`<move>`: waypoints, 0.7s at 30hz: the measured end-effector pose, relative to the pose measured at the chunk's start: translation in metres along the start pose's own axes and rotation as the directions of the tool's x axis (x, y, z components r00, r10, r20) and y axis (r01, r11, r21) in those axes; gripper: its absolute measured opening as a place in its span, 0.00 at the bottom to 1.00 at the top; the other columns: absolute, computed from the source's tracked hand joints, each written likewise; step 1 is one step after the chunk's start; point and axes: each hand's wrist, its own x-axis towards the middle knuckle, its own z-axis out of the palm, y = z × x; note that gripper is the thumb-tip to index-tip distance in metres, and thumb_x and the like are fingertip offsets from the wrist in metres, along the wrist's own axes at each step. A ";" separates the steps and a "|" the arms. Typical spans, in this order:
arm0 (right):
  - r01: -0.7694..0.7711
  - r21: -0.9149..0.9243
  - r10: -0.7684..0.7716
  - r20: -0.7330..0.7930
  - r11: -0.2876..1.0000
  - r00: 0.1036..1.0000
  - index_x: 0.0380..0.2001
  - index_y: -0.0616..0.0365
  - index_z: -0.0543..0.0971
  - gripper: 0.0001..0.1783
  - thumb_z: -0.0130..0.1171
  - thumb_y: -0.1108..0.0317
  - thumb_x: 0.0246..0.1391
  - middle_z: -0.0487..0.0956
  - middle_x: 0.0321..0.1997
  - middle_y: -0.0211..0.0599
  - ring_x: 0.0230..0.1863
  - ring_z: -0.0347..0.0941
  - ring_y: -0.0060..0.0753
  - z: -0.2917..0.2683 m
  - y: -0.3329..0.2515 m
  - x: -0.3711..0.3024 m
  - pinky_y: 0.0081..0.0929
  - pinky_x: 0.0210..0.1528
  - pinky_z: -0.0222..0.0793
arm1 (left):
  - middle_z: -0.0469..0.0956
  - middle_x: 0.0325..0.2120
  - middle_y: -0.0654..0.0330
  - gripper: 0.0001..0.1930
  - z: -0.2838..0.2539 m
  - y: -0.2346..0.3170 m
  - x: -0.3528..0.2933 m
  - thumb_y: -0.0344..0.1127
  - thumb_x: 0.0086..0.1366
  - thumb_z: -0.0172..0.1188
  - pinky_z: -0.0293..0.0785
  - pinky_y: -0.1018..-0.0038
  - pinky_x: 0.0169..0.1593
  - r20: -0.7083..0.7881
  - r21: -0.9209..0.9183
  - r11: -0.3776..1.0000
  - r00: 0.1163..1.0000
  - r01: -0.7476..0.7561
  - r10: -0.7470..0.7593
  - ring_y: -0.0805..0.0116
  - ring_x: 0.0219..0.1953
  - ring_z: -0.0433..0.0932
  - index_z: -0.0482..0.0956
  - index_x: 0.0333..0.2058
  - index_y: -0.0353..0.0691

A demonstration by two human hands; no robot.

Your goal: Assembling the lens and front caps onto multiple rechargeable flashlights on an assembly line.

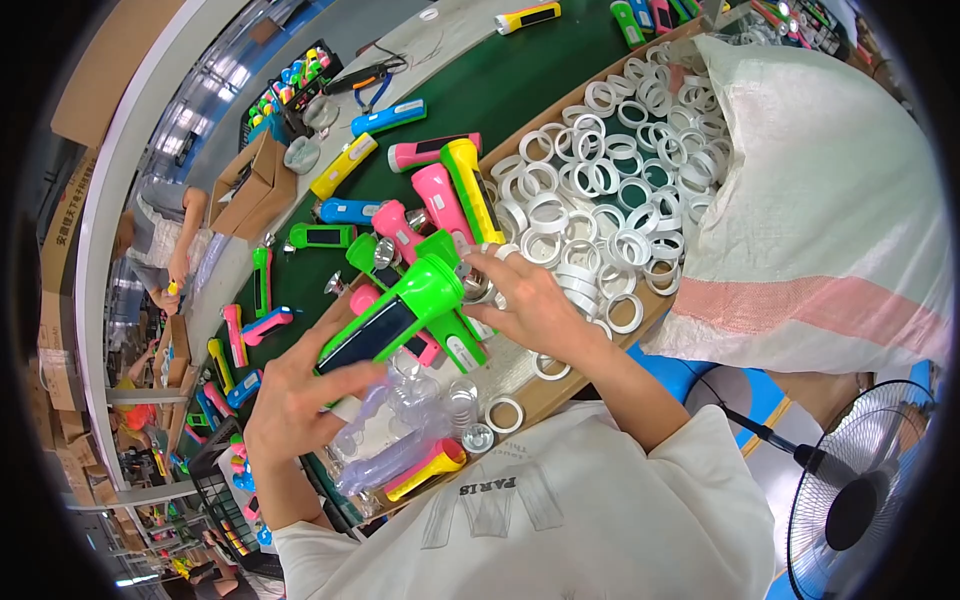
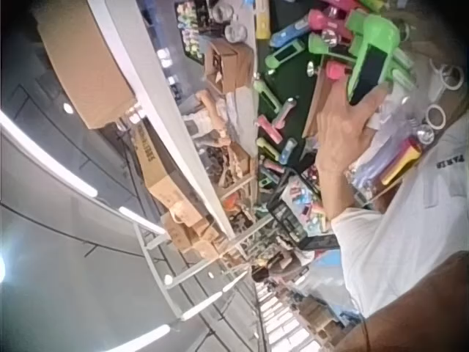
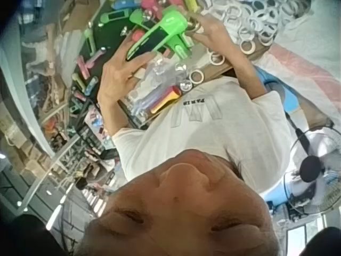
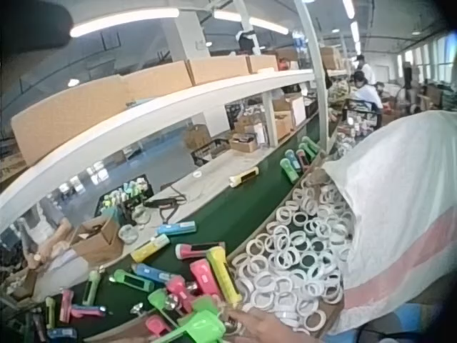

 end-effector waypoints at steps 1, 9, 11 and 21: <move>0.000 0.001 0.000 0.011 1.000 1.000 0.53 0.56 0.72 0.32 0.69 0.67 0.41 0.77 0.45 0.52 0.48 0.74 0.54 -0.002 -0.006 -0.001 0.38 0.46 0.72 | 0.74 0.45 0.47 0.27 0.000 -0.004 -0.004 0.27 0.42 0.65 0.76 0.65 0.40 -0.028 -0.104 0.993 0.998 0.047 -0.050 0.51 0.42 0.77 0.80 0.46 0.54; 0.241 -0.007 -0.235 0.206 0.970 0.950 0.58 0.58 0.66 0.38 0.69 0.62 0.44 0.74 0.41 0.49 0.37 0.73 0.49 -0.027 -0.041 -0.008 0.38 0.40 0.71 | 0.78 0.38 0.48 0.27 0.026 -0.031 -0.021 0.32 0.50 0.65 0.72 0.66 0.44 0.094 -0.589 0.800 0.993 0.114 -0.072 0.53 0.40 0.78 0.73 0.52 0.36; 0.366 0.114 -0.381 0.162 0.924 0.910 0.57 0.59 0.66 0.38 0.70 0.63 0.43 0.72 0.46 0.50 0.44 0.72 0.49 -0.031 -0.042 -0.010 0.39 0.45 0.71 | 0.79 0.41 0.51 0.28 0.045 -0.030 -0.031 0.33 0.50 0.66 0.71 0.69 0.48 0.104 -0.783 0.600 0.985 0.166 -0.138 0.60 0.43 0.79 0.74 0.53 0.38; -0.437 0.611 0.326 0.291 0.660 0.900 0.42 0.61 0.75 0.18 0.47 0.57 0.61 0.75 0.42 0.35 0.44 0.72 0.31 -0.004 -0.035 0.005 0.30 0.50 0.67 | 0.77 0.40 0.48 0.28 0.090 -0.001 -0.012 0.28 0.47 0.65 0.75 0.70 0.31 -0.237 -0.341 0.940 0.970 -0.031 -0.054 0.58 0.32 0.79 0.77 0.51 0.47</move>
